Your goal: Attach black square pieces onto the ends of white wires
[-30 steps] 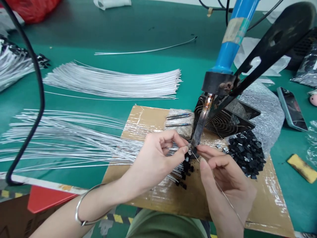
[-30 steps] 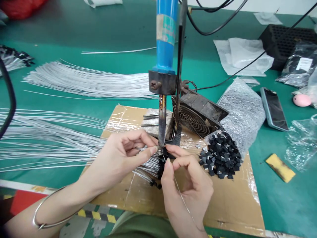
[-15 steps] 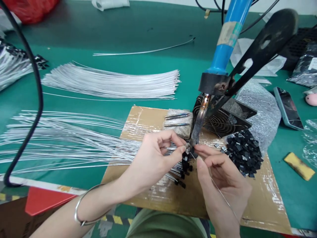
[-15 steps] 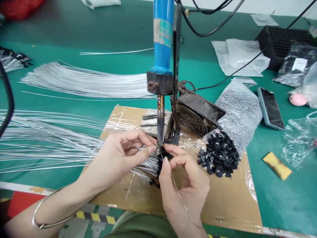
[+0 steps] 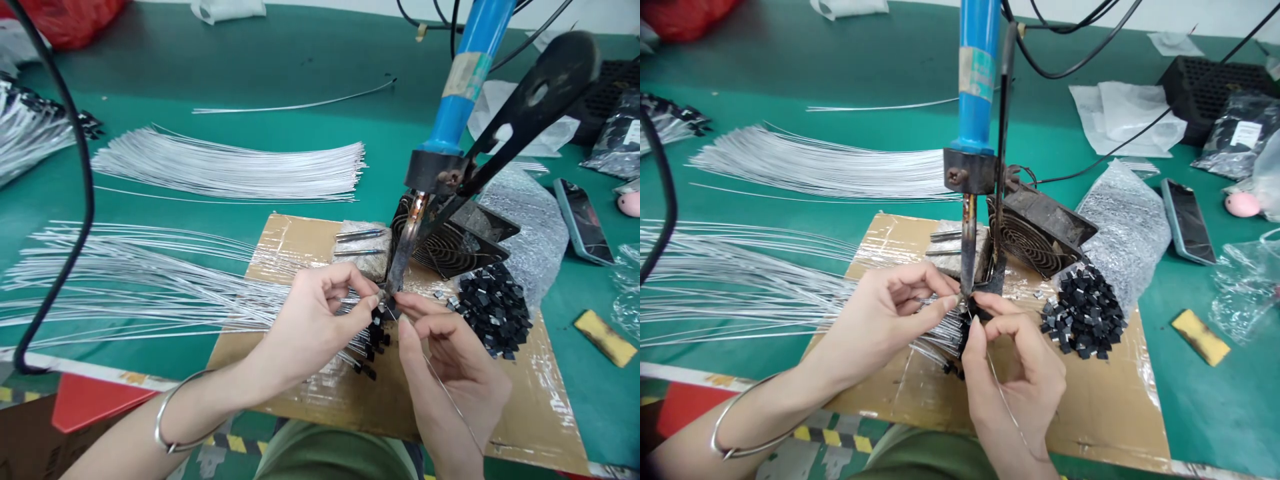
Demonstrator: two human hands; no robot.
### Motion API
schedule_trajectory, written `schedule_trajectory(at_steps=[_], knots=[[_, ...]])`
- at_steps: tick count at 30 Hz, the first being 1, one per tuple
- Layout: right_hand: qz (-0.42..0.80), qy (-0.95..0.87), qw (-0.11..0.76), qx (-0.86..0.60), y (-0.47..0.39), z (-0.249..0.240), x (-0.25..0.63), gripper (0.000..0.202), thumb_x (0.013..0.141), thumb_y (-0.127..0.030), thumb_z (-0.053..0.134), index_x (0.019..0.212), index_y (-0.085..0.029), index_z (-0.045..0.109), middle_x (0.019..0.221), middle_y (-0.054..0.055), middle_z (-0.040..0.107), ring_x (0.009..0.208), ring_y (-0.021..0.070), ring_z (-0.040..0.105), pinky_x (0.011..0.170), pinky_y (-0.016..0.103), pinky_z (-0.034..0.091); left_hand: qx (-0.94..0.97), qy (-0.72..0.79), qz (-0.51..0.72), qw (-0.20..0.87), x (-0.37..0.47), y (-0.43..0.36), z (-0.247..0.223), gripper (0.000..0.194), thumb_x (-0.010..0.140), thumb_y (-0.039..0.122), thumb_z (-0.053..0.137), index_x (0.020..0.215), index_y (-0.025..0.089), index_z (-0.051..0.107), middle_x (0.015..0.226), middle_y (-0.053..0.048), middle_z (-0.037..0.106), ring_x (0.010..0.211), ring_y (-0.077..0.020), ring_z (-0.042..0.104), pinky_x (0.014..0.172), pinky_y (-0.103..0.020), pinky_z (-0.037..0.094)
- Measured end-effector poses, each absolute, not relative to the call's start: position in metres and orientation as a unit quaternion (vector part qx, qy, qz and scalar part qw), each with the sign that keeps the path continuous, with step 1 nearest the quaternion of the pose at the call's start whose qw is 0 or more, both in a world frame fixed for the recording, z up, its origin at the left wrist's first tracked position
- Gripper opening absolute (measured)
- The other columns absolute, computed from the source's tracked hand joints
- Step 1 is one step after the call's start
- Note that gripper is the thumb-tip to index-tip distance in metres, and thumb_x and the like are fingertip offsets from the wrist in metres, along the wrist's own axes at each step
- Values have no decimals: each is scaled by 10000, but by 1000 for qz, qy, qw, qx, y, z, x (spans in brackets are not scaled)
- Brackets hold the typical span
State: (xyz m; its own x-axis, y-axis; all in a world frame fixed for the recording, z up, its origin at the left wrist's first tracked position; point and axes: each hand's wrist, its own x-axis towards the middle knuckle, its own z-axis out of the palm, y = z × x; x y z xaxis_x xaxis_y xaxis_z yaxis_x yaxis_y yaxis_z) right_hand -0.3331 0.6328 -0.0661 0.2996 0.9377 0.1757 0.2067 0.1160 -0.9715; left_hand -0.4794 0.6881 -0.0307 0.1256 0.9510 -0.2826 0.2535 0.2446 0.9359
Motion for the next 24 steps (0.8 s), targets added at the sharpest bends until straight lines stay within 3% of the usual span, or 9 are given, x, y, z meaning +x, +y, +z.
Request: schedule_trajectory(at_steps=[4,11,24], knots=[[330,-488,566,-577,633,-65,-334,166,891,-142,722,775,-231,644,1103,18,802,1027,148,759,924,257,576,523,572,327,541,-479,688,-31,131,808,260,672,710,174,665,762,-38,729,699,-167,614,594,-282,413],[336,-477,562,-586,633,-62,-336,165,902,-169,716,766,-227,643,1080,37,804,1034,178,755,955,317,562,516,575,329,544,-477,688,-29,122,799,248,685,710,166,670,746,-23,723,680,-149,612,606,-264,439],[330,-480,565,-585,633,-61,-337,151,900,-165,726,777,-220,657,1071,49,801,1012,185,757,921,320,574,520,583,317,539,-479,688,-28,130,806,267,670,724,167,663,746,-33,704,675,-159,589,598,-286,409]])
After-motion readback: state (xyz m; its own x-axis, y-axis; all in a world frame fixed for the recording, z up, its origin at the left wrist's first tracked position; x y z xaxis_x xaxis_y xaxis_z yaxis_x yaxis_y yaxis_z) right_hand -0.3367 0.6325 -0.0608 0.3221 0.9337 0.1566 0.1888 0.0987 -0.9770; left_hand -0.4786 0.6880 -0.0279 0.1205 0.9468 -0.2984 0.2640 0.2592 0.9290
